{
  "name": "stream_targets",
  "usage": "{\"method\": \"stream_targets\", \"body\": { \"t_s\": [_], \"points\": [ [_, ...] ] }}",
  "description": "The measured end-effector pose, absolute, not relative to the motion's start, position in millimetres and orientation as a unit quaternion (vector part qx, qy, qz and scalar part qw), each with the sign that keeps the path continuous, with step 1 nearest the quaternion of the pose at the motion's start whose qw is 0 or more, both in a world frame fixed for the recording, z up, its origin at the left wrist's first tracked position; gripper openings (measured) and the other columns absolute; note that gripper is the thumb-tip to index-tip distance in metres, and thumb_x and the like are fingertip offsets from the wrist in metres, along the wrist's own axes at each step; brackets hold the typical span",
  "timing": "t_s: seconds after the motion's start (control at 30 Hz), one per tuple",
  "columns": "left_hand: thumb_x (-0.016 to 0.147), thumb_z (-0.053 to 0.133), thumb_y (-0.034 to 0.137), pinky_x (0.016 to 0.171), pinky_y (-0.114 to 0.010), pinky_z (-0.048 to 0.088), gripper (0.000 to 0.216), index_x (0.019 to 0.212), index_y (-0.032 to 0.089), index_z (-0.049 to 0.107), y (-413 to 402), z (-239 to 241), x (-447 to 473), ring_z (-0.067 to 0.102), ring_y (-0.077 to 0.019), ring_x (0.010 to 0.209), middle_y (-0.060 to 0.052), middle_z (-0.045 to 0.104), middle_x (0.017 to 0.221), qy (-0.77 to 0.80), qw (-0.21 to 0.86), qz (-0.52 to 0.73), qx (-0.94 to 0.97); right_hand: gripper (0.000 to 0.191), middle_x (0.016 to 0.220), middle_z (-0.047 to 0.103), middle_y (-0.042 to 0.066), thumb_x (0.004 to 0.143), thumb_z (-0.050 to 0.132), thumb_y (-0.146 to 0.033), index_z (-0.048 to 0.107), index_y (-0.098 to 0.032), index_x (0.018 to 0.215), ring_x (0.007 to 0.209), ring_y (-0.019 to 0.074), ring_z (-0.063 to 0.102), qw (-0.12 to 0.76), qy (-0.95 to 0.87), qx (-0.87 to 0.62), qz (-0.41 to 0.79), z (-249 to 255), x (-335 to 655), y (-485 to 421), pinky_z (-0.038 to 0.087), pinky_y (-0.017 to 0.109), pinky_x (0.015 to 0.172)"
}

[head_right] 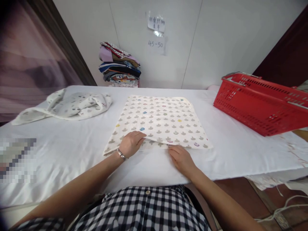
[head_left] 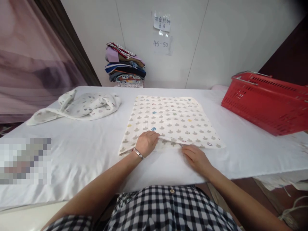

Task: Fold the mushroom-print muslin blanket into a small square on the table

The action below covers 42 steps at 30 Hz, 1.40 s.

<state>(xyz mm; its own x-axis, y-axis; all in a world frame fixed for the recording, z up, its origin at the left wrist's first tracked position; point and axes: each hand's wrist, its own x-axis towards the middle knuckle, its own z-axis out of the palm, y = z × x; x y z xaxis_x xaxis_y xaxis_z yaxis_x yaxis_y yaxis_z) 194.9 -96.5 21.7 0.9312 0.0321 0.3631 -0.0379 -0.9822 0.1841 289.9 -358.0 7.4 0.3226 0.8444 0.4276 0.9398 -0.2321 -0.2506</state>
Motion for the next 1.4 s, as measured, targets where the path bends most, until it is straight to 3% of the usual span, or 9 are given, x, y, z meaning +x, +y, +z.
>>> {"method": "stream_targets", "body": {
  "t_s": [0.1, 0.43, 0.67, 1.0, 1.2, 1.4],
  "points": [
    [0.089, 0.043, 0.020, 0.076, -0.034, 0.047, 0.021, 0.096, 0.019, 0.062, -95.9, 16.0, 194.0, 0.059, -0.0192, 0.086, -0.006, 0.066, 0.093, -0.006, 0.105, 0.211, 0.972, 0.031, 0.107, 0.062, 0.009, 0.089, 0.038, -0.013, 0.061, -0.019, 0.108, 0.097, 0.0216, 0.055, 0.215, -0.552, -0.791, -0.150, 3.9, 294.4, -351.7, 0.048, 0.039, 0.083],
    [0.087, 0.047, 0.017, 0.079, -0.033, 0.048, 0.019, 0.100, 0.017, 0.061, -101.4, 0.5, 189.1, 0.058, -0.0189, 0.089, -0.005, 0.066, 0.096, -0.055, 0.141, 0.251, 0.956, 0.023, 0.101, 0.063, 0.009, 0.088, 0.047, -0.013, 0.062, -0.017, 0.104, 0.093, 0.0226, 0.053, 0.071, -0.586, -0.791, -0.160, 0.6, 310.0, -333.6, 0.042, 0.036, 0.078],
    [0.086, 0.043, 0.009, 0.078, -0.032, 0.047, 0.026, 0.101, 0.018, 0.061, -107.1, 0.4, 185.9, 0.057, -0.0175, 0.090, -0.004, 0.066, 0.094, -0.095, 0.128, 0.245, 0.956, 0.025, 0.092, 0.063, 0.009, 0.087, 0.041, -0.008, 0.063, -0.014, 0.099, 0.083, 0.0195, 0.053, 0.125, -0.615, -0.758, -0.177, 6.7, 308.8, -341.7, 0.043, 0.032, 0.072],
    [0.088, 0.043, 0.013, 0.076, -0.032, 0.046, 0.024, 0.099, 0.020, 0.063, -113.2, 2.4, 183.0, 0.055, -0.0190, 0.093, -0.004, 0.064, 0.096, -0.099, 0.098, 0.196, 0.971, 0.023, 0.095, 0.061, 0.009, 0.087, 0.043, -0.010, 0.062, -0.014, 0.100, 0.086, 0.0204, 0.053, 0.126, -0.621, -0.756, -0.164, -5.5, 303.8, -354.7, 0.045, 0.033, 0.074],
    [0.084, 0.044, 0.010, 0.084, -0.035, 0.045, 0.033, 0.115, 0.016, 0.054, -117.9, 7.3, 177.3, 0.052, -0.0206, 0.100, -0.007, 0.060, 0.109, -0.112, 0.096, 0.219, 0.965, 0.024, 0.093, 0.062, 0.009, 0.087, 0.041, -0.008, 0.062, -0.014, 0.097, 0.084, 0.0202, 0.053, 0.131, -0.615, -0.762, -0.153, -5.6, 303.4, -353.7, 0.045, 0.034, 0.074],
    [0.085, 0.042, 0.008, 0.080, -0.033, 0.044, 0.020, 0.076, 0.016, 0.059, -123.0, 11.7, 162.4, 0.051, -0.0188, 0.092, -0.006, 0.059, 0.099, -0.155, 0.087, 0.246, 0.953, 0.027, 0.091, 0.062, 0.009, 0.085, 0.040, -0.006, 0.063, -0.016, 0.095, 0.084, 0.0206, 0.054, 0.139, -0.612, -0.766, -0.137, -0.8, 304.8, -351.9, 0.046, 0.035, 0.074]
  ]
}}
